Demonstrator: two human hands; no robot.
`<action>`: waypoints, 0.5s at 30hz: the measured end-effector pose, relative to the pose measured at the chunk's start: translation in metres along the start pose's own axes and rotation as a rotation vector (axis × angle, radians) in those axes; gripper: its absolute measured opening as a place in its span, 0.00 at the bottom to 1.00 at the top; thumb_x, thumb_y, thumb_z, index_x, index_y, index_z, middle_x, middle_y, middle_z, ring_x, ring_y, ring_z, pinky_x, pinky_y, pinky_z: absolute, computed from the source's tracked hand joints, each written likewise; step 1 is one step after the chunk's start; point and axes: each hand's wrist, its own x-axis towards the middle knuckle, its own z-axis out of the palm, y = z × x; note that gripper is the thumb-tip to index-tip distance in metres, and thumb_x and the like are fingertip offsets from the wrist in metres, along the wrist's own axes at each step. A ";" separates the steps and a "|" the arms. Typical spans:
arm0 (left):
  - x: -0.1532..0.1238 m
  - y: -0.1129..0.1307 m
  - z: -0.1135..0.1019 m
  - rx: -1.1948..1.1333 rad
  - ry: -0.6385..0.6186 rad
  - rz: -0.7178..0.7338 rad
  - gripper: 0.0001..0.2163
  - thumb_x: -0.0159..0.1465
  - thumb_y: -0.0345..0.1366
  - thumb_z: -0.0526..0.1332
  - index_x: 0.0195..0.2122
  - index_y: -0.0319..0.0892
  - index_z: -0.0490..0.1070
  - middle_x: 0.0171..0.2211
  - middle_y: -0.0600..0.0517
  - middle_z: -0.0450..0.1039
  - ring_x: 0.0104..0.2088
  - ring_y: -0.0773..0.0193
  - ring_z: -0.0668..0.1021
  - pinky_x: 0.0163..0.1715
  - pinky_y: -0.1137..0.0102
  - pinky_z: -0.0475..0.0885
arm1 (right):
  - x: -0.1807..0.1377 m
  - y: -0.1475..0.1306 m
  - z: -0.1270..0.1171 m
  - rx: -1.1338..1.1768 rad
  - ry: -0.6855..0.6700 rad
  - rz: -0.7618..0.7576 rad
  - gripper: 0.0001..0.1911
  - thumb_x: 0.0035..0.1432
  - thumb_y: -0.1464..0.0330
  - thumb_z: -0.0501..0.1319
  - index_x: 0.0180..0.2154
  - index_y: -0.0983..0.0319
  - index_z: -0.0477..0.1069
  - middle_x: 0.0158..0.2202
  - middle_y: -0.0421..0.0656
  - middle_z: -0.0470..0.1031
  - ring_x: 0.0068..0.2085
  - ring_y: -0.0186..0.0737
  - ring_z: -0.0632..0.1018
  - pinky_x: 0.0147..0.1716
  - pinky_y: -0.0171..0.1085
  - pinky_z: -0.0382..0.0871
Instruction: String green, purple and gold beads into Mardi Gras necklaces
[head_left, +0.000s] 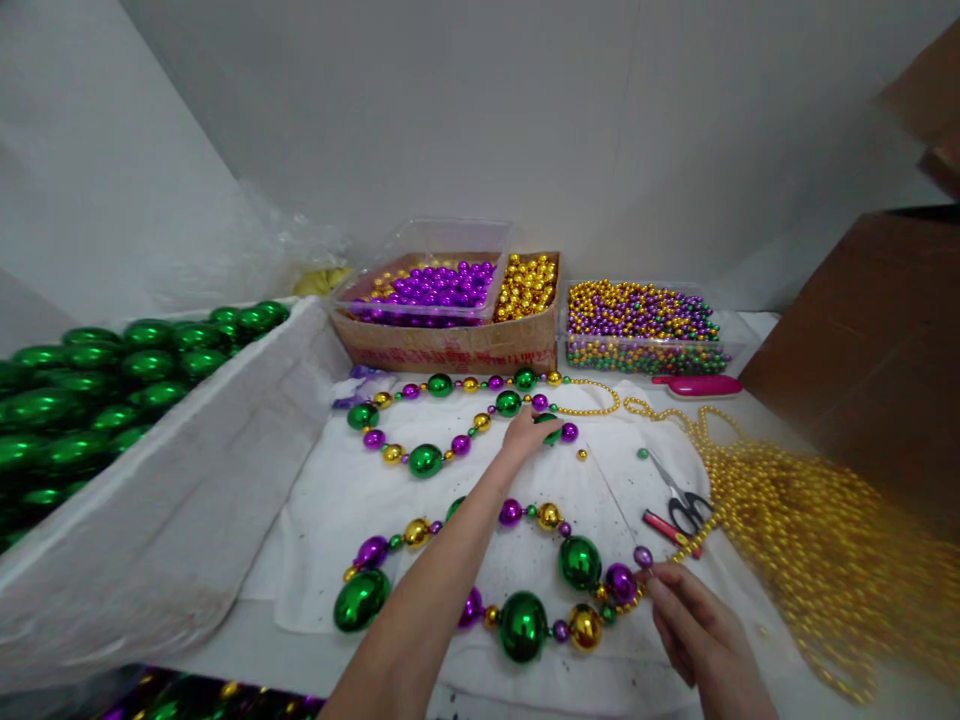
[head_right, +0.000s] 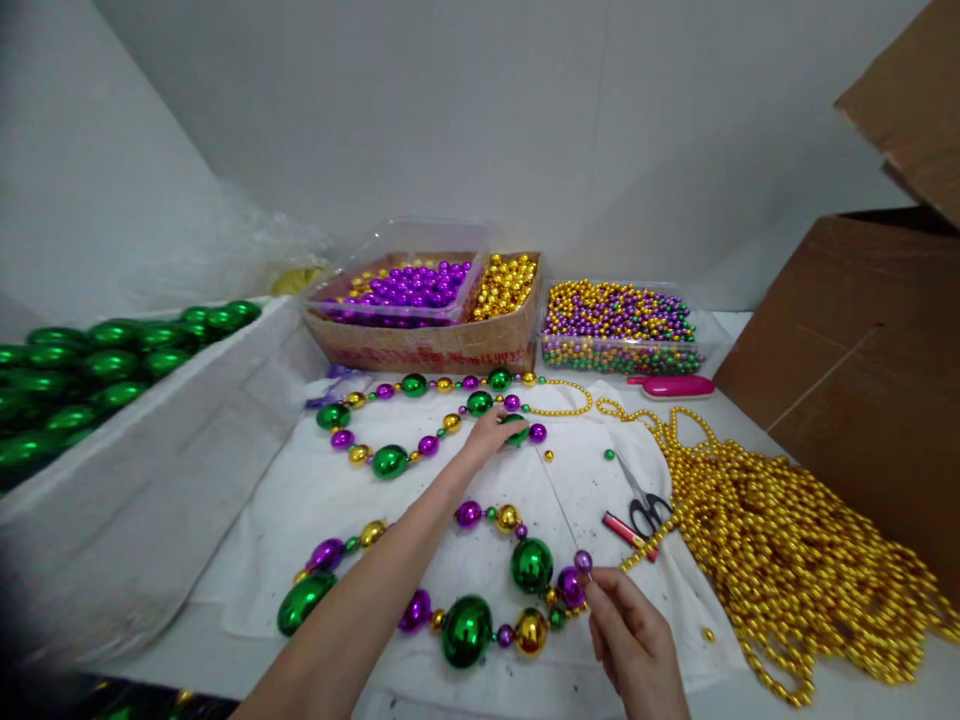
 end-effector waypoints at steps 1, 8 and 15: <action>-0.008 0.000 -0.005 -0.046 -0.056 -0.010 0.16 0.53 0.40 0.65 0.41 0.41 0.67 0.44 0.42 0.74 0.48 0.47 0.75 0.44 0.58 0.70 | 0.000 0.001 -0.001 0.001 0.009 0.006 0.24 0.46 0.50 0.66 0.36 0.63 0.70 0.15 0.32 0.54 0.18 0.24 0.53 0.17 0.28 0.38; -0.083 0.000 -0.028 -0.839 -0.412 -0.174 0.13 0.64 0.39 0.53 0.45 0.38 0.67 0.37 0.45 0.75 0.36 0.60 0.80 0.39 0.67 0.75 | -0.001 -0.002 0.005 0.027 -0.094 0.032 0.22 0.49 0.51 0.65 0.36 0.62 0.70 0.16 0.31 0.53 0.18 0.24 0.52 0.16 0.27 0.39; -0.110 -0.015 -0.013 -1.151 -0.382 -0.394 0.19 0.65 0.47 0.52 0.38 0.32 0.69 0.32 0.41 0.75 0.24 0.65 0.76 0.22 0.73 0.72 | -0.016 -0.001 0.008 0.044 -0.137 0.019 0.22 0.51 0.52 0.64 0.39 0.63 0.69 0.14 0.31 0.56 0.16 0.23 0.51 0.15 0.28 0.37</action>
